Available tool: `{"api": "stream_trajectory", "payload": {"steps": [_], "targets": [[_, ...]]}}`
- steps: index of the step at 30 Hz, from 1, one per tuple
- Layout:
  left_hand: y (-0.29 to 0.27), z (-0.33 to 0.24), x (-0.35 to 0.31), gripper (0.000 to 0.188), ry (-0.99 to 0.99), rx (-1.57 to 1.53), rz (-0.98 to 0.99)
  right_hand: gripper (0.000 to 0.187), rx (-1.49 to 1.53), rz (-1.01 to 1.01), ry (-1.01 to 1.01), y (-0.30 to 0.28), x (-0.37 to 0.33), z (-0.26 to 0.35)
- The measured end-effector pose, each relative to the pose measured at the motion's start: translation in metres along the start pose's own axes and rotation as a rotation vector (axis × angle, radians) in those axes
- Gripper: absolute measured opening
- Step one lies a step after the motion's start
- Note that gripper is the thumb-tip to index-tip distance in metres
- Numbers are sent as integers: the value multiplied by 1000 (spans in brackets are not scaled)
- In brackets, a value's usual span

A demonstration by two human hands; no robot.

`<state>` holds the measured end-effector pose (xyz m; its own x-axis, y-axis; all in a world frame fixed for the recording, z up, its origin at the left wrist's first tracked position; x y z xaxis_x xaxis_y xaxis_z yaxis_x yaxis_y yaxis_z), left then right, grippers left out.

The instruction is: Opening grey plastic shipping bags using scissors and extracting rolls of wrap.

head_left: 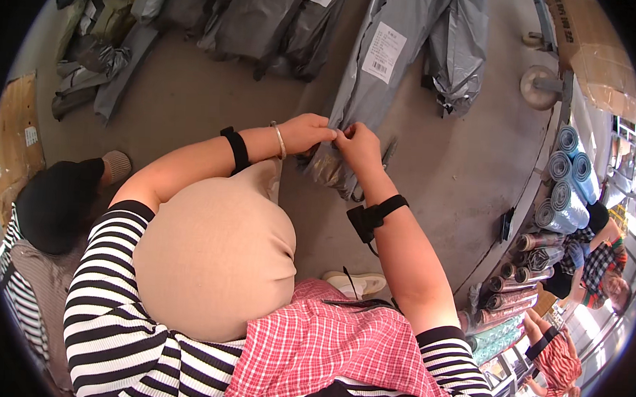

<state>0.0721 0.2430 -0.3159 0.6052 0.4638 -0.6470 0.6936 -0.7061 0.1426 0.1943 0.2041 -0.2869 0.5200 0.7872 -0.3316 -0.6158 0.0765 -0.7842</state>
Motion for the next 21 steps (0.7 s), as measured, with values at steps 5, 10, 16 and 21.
{"api": "stream_trajectory", "payload": {"steps": [5,10,16,21], "targets": [[-7,-9,0,28,122,155,-105,31,-85,-6,-29,-16,6,1],[-25,-2,-8,29,37,134,-184,32,-156,-188,76,-53,16,-58],[-52,20,4,25,-73,258,-284,31,-251,-114,124,-62,36,-123],[-43,-102,-50,19,919,754,-699,26,8,-467,-211,-93,11,-8]]}}
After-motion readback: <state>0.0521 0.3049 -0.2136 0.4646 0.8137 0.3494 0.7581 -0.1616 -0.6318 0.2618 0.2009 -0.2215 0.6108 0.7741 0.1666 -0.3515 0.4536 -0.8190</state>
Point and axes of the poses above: each hand's wrist, its own x-axis towards the middle knuckle, its own y-axis out of the palm, z = x × y, the point moved 9 cm from there along x, towards the middle knuckle, and after that the axes turned 14 degrees about -z, right-handed, at the moved point
